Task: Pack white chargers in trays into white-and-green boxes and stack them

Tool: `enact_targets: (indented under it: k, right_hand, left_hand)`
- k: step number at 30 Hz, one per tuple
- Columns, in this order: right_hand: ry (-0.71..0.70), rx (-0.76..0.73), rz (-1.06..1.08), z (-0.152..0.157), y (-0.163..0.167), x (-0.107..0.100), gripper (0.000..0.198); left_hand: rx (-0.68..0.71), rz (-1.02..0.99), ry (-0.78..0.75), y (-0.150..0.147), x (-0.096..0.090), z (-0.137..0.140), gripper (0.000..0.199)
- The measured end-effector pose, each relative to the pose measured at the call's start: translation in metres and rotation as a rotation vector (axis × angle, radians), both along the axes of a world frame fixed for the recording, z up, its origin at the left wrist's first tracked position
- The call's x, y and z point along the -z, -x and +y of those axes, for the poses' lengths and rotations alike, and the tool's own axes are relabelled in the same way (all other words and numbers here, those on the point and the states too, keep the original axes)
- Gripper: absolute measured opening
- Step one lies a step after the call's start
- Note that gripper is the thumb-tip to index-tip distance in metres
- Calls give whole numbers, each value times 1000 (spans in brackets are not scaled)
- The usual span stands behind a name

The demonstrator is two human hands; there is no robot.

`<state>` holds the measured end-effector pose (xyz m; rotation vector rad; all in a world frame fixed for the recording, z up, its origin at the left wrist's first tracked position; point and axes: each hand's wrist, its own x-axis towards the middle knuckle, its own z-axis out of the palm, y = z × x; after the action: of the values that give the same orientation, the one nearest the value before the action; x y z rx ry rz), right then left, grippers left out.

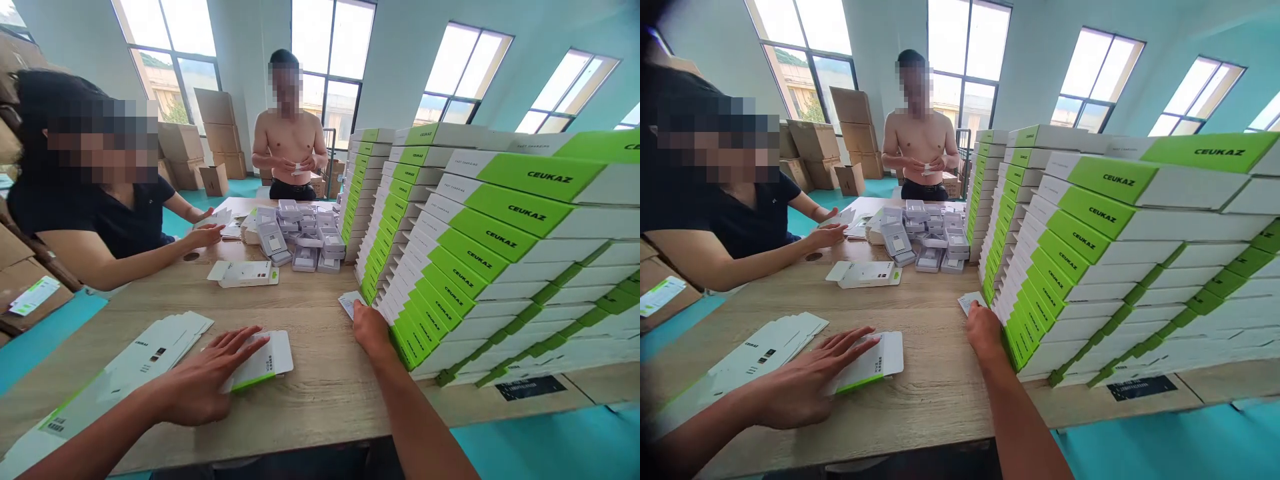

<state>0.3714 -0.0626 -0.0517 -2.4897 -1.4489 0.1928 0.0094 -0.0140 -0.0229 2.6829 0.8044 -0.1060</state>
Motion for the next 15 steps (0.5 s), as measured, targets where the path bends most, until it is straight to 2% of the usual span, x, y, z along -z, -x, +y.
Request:
enact_targets:
  k: [3, 6, 8, 10, 13, 15]
  right_hand:
    - [-162, 22, 71, -8, 6, -9, 32]
    - [-355, -50, 215, -23, 20, -20, 40]
    - [-433, -144, 356, -38, 35, -29, 40]
    - [-455, -245, 560, -52, 52, -43, 40]
    - [-407, -361, 936, -67, 77, -71, 34]
    - [-377, -432, 1042, -69, 92, -90, 23]
  left_hand:
    - [-190, 66, 15, -20, -1, -2, 110]
    - [-283, -52, -1, -28, -7, -1, 113]
    - [-279, -211, 22, -22, -12, 1, 111]
    - [-234, -344, 129, -12, -16, 4, 112]
    - [-112, -468, 320, 0, -19, 7, 115]
    - [-52, -502, 409, 1, -17, 7, 118]
